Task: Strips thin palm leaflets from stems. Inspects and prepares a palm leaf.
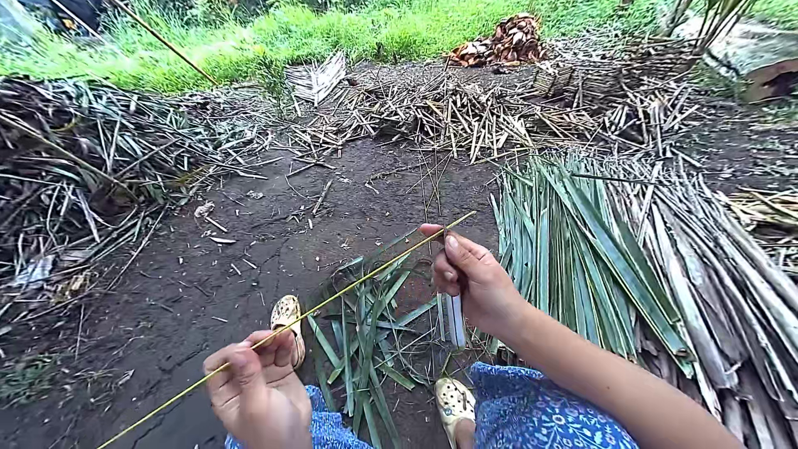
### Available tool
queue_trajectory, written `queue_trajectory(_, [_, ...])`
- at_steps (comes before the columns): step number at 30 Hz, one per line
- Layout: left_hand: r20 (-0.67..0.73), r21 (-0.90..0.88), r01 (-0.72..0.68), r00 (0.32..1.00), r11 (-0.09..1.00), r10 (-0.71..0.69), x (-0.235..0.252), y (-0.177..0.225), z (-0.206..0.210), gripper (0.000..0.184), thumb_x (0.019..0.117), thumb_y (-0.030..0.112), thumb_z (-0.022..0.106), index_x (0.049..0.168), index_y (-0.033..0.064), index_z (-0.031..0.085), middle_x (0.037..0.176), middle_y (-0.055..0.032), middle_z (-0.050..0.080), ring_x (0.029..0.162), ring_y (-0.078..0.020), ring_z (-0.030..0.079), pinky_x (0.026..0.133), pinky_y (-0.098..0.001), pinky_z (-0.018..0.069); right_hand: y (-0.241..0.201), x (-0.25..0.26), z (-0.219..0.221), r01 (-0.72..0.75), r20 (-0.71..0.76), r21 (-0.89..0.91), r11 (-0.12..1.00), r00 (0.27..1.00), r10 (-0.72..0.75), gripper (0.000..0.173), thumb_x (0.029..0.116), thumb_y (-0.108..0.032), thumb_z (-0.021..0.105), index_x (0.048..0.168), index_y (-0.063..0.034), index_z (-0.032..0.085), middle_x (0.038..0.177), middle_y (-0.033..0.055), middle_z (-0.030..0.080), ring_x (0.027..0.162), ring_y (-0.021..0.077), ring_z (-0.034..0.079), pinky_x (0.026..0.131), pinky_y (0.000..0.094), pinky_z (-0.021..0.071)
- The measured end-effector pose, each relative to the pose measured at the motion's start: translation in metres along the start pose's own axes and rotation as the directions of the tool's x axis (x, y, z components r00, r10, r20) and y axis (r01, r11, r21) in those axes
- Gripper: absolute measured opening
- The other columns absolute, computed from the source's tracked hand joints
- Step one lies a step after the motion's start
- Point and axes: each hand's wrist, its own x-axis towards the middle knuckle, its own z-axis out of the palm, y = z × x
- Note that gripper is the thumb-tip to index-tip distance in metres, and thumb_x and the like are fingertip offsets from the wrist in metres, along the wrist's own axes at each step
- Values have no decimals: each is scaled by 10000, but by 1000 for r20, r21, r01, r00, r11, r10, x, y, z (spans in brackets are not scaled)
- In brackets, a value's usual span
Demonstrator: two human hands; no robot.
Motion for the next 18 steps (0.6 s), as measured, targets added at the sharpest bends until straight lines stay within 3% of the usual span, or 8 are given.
queue_trajectory(1, [133,5,-27,991,1000,26,-1,-3,1,96,1060,275,547,1038,253,637,967,52,759,888,-86,742,788,-228,621,0,-1,0,3,11,-3,1000,1000,-3,355,1090,-201,387,1301,-92,652,584,-85,483,519,3,475,564,170,459])
queue_trajectory(2, [263,35,-61,964,998,50,-1,-5,6,97,1004,316,640,1095,295,665,1028,75,756,944,-76,731,832,-227,608,0,-1,1,5,30,-12,1000,1000,-4,356,1088,-205,393,1307,-92,650,588,-86,488,518,-1,474,558,164,454])
queue_trajectory(5, [472,94,-190,873,977,124,-3,-13,32,218,948,241,737,1163,264,722,1110,84,753,1019,-69,717,892,-230,598,-1,-3,4,-8,91,-36,999,996,11,362,1087,-202,394,1316,-96,653,613,-89,505,531,-11,474,552,150,441])
queue_trajectory(8, [453,107,-254,873,961,180,-8,-21,51,81,926,179,761,999,198,734,1033,62,766,963,-89,744,840,-243,630,-2,-6,4,-42,217,-21,999,975,45,354,1082,-219,418,1322,-105,651,627,-103,525,540,-27,475,549,143,428])
queue_trajectory(12, [378,60,-140,920,988,108,-24,-22,65,46,937,202,746,937,190,701,986,44,771,890,-80,747,787,-233,629,-4,-11,9,-88,450,-90,992,885,119,345,1066,-215,448,1320,-65,627,658,-159,513,566,-56,468,543,130,405])
queue_trajectory(15, [296,-57,18,955,998,0,-36,-19,70,53,925,175,752,911,159,703,955,-1,767,842,-103,754,760,-256,642,-5,-12,11,-73,463,-110,991,879,116,319,1061,-181,463,1277,-46,656,667,-159,526,570,-67,464,540,118,395])
queue_trajectory(18, [267,-75,84,962,994,-62,-40,-13,67,60,929,148,744,896,142,696,937,-16,765,814,-102,754,746,-247,641,-8,-9,1,19,320,-144,989,947,28,316,1048,-233,503,1245,-93,707,636,-150,522,554,-72,448,537,116,387])
